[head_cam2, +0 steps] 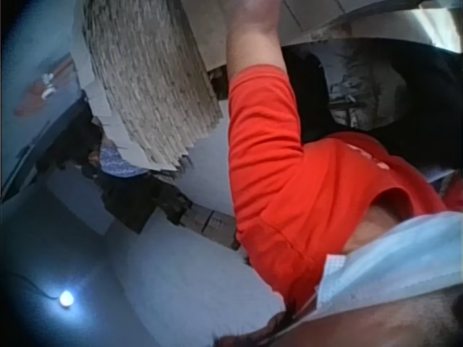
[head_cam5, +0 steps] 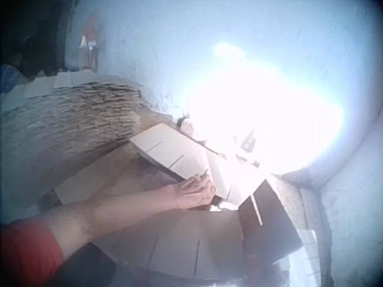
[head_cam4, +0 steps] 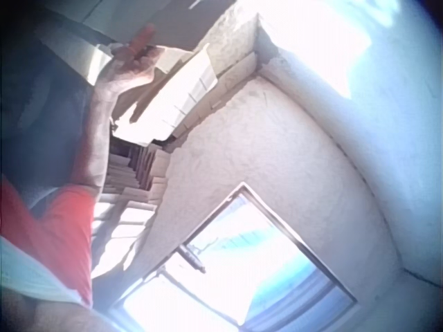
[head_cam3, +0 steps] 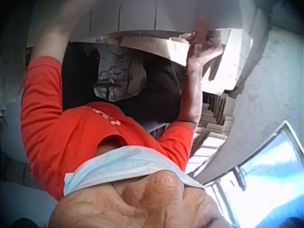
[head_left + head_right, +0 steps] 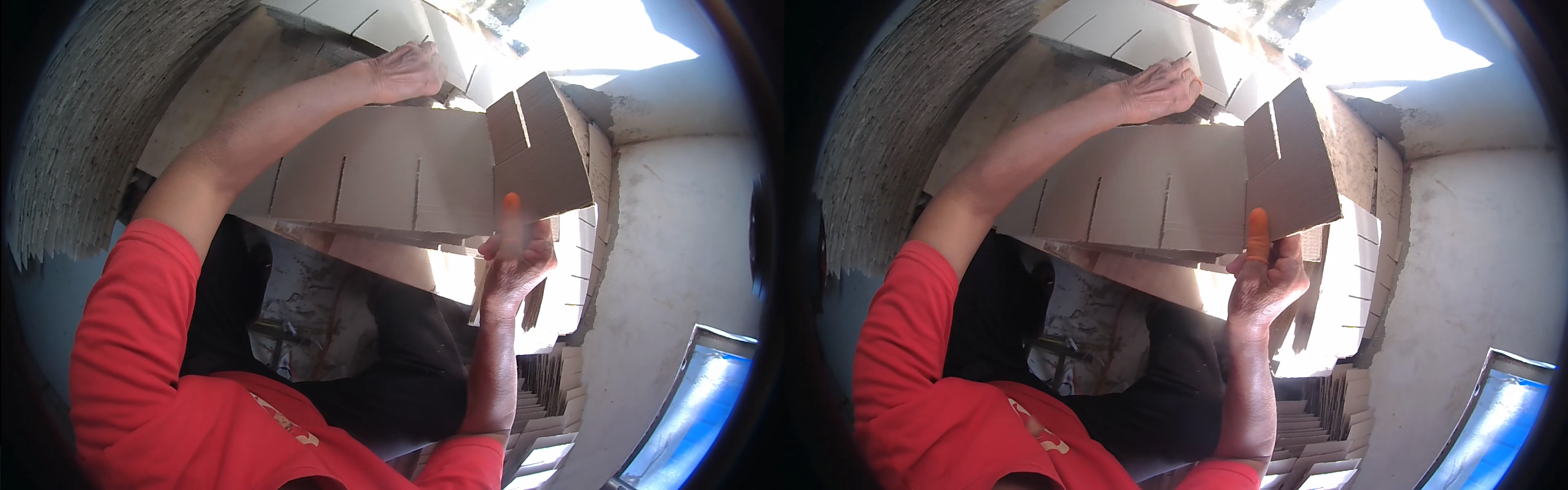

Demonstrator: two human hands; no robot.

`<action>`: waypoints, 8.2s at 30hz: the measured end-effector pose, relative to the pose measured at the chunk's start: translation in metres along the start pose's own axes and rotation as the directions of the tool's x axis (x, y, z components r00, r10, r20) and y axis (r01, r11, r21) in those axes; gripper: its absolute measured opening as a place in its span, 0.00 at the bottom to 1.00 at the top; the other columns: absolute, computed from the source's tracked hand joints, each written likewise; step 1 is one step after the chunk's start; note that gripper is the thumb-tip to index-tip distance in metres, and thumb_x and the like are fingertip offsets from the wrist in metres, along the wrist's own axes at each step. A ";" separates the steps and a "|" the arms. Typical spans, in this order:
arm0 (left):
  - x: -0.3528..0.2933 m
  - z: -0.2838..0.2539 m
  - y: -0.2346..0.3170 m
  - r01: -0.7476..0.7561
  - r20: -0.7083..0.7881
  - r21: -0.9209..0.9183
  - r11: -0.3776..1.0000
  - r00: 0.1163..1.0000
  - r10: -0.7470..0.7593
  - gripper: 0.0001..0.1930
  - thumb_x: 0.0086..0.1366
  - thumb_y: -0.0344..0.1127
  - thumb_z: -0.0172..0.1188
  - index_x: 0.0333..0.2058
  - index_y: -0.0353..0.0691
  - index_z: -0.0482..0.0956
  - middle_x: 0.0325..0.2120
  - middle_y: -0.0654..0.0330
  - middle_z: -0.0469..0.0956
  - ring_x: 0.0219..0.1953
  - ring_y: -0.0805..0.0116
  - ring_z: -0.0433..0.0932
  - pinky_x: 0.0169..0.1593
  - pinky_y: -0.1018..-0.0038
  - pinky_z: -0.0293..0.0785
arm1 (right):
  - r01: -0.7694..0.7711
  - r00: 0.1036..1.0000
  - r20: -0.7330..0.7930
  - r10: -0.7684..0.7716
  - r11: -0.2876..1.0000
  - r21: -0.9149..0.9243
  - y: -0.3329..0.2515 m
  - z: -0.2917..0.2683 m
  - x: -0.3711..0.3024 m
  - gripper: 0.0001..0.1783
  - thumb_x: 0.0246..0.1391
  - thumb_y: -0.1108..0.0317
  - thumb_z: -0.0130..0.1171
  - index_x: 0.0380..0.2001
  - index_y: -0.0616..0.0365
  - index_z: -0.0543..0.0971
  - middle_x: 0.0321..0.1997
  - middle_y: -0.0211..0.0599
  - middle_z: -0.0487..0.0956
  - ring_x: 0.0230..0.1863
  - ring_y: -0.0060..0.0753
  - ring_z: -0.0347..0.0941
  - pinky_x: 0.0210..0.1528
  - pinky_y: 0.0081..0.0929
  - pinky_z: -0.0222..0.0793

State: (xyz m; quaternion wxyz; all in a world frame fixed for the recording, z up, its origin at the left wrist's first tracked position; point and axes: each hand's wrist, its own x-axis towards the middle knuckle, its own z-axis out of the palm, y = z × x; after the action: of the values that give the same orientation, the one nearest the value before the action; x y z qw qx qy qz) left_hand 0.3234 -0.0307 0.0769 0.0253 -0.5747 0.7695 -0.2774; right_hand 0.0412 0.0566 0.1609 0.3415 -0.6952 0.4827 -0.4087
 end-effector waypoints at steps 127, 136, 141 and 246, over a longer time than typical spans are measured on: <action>-0.209 -0.194 0.011 0.252 0.065 -0.839 0.482 0.926 -0.371 0.23 0.56 0.33 0.66 0.51 0.34 0.76 0.49 0.53 0.78 0.53 0.59 0.75 0.57 0.68 0.69 | 0.044 0.999 0.033 -0.029 0.631 -0.775 0.096 -0.175 -0.007 0.24 0.50 0.60 0.64 0.10 0.60 0.66 0.14 0.42 0.60 0.20 0.30 0.53 0.25 0.37 0.60; -0.200 -0.197 0.056 0.134 -0.061 -0.731 0.669 0.964 -0.260 0.22 0.52 0.32 0.69 0.47 0.34 0.78 0.42 0.53 0.80 0.48 0.55 0.77 0.52 0.66 0.73 | 0.195 0.980 0.058 -0.189 0.971 -0.136 -0.076 -0.160 -0.008 0.35 0.53 0.85 0.53 0.65 0.53 0.64 0.64 0.37 0.70 0.58 0.24 0.68 0.57 0.24 0.69; -0.198 -0.177 0.073 0.083 -0.055 -0.795 0.601 0.977 -0.208 0.09 0.52 0.28 0.64 0.33 0.35 0.82 0.28 0.60 0.81 0.31 0.63 0.74 0.37 0.68 0.73 | 0.113 0.964 0.246 -0.097 0.992 -0.051 -0.118 -0.131 -0.026 0.38 0.50 0.87 0.55 0.65 0.52 0.64 0.59 0.34 0.74 0.50 0.24 0.74 0.55 0.24 0.71; -0.215 -0.187 0.073 0.235 -0.073 -0.748 0.621 0.900 -0.429 0.20 0.49 0.31 0.68 0.42 0.34 0.79 0.37 0.54 0.81 0.40 0.57 0.78 0.47 0.65 0.74 | -0.002 0.974 0.099 0.202 0.447 -0.895 0.089 -0.164 -0.012 0.27 0.47 0.48 0.65 0.32 0.65 0.76 0.28 0.45 0.79 0.35 0.48 0.76 0.38 0.38 0.73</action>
State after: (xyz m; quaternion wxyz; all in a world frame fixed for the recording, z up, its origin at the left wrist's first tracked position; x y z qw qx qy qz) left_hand 0.2655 0.2505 0.1410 -0.3501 -0.6315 0.6916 -0.0201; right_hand -0.1435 0.0285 0.1512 -0.0037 -0.7759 0.6308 -0.0062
